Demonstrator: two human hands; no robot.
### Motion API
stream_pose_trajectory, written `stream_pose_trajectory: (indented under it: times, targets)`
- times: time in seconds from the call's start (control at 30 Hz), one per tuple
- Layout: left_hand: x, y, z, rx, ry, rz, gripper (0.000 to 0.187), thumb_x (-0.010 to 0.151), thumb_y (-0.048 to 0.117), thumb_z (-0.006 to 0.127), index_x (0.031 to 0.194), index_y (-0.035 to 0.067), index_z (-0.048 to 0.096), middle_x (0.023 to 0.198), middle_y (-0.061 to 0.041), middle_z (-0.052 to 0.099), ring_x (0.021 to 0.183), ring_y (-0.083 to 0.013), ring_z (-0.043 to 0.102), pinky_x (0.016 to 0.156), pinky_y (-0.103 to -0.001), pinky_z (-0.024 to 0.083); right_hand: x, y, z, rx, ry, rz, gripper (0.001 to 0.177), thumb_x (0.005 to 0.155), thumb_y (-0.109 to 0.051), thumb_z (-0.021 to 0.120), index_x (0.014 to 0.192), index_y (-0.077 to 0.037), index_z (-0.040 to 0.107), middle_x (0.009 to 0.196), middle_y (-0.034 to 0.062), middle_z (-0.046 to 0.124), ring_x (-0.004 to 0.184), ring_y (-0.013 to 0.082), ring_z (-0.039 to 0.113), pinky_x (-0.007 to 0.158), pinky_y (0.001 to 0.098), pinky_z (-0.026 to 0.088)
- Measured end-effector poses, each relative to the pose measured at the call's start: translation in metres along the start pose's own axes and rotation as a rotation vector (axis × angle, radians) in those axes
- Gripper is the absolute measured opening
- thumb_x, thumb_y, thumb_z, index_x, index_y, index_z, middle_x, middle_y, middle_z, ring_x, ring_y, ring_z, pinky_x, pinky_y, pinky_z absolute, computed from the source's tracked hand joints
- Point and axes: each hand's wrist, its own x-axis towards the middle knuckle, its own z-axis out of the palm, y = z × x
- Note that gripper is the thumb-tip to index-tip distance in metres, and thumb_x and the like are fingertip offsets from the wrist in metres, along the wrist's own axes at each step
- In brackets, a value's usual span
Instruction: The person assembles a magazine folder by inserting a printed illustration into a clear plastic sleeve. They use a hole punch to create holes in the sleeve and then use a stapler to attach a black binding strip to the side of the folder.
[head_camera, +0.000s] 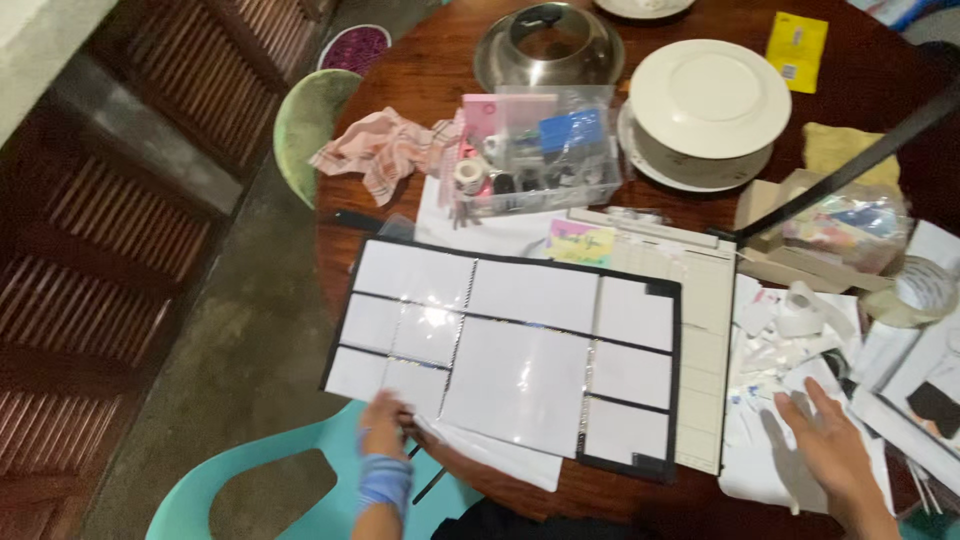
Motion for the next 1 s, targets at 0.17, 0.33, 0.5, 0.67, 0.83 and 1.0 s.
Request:
stream_pose_trajectory:
  times: [0.17, 0.33, 0.5, 0.67, 0.83, 1.0]
  targets:
    - [0.072, 0.015, -0.067, -0.102, -0.112, -0.067, 0.044, 0.087, 0.021, 0.066, 0.129, 0.019, 0.054, 0.105, 0.005, 0.065, 0.096, -0.0124, 0.063, 0.072, -0.035, 0.055, -0.058, -0.034, 0.029, -0.028, -0.488, -0.333, 0.045, 0.1, -0.021, 0.054, 0.139, 0.001, 0.062, 0.145, 0.019, 0.061, 0.132, 0.0296, 0.056, 0.11, 0.041, 0.043]
    - [0.032, 0.054, -0.037, -0.122, -0.095, -0.041, 0.034, 0.089, 0.023, 0.071, 0.12, 0.013, 0.06, 0.1, 0.0, 0.066, 0.091, -0.0153, 0.06, 0.071, -0.034, 0.05, -0.135, -0.046, 0.13, 0.286, -0.55, 0.284, 0.04, 0.103, -0.019, 0.05, 0.142, -0.008, 0.049, 0.144, 0.0222, 0.053, 0.142, 0.0344, 0.047, 0.111, 0.0495, 0.042]
    - [-0.077, 0.1, 0.0, 0.462, -0.258, 0.465, 0.03, 0.092, 0.026, 0.078, 0.105, 0.002, 0.067, 0.086, -0.012, 0.067, 0.08, -0.0243, 0.06, 0.07, -0.039, 0.049, -0.149, -0.055, 0.179, 0.716, -0.432, 0.983, 0.049, 0.103, -0.029, 0.049, 0.15, -0.019, 0.038, 0.149, 0.0208, 0.052, 0.147, 0.0333, 0.044, 0.112, 0.0539, 0.041]
    - [-0.164, 0.073, 0.054, 1.159, -1.032, 1.061, 0.073, 0.076, 0.03, 0.071, 0.145, 0.011, 0.056, 0.1, -0.016, 0.065, 0.096, -0.0368, 0.062, 0.081, -0.051, 0.048, -0.14, -0.021, 0.179, 0.887, -0.485, 0.822, 0.059, 0.098, -0.047, 0.043, 0.149, -0.019, 0.044, 0.146, 0.0104, 0.054, 0.139, 0.03, 0.047, 0.116, 0.0543, 0.035]
    - [-0.201, -0.013, 0.103, 1.228, -1.16, 1.166, 0.04, 0.1, 0.03, 0.063, 0.136, 0.013, 0.061, 0.126, -0.012, 0.068, 0.107, -0.0323, 0.066, 0.088, -0.057, 0.047, -0.107, 0.047, 0.175, 0.893, -0.397, 0.401, 0.067, 0.084, -0.035, 0.065, 0.14, -0.003, 0.05, 0.132, 0.0186, 0.064, 0.122, 0.0315, 0.061, 0.106, 0.0504, 0.047]
    - [-0.188, 0.016, 0.133, 1.06, -1.21, 1.14, 0.056, 0.092, 0.03, 0.07, 0.141, 0.008, 0.055, 0.13, -0.018, 0.062, 0.118, -0.0359, 0.058, 0.099, -0.053, 0.041, -0.089, 0.074, 0.145, 0.383, -0.176, 0.0, 0.072, 0.073, -0.011, 0.085, 0.137, 0.001, 0.052, 0.122, 0.0208, 0.07, 0.115, 0.0302, 0.069, 0.096, 0.0476, 0.057]
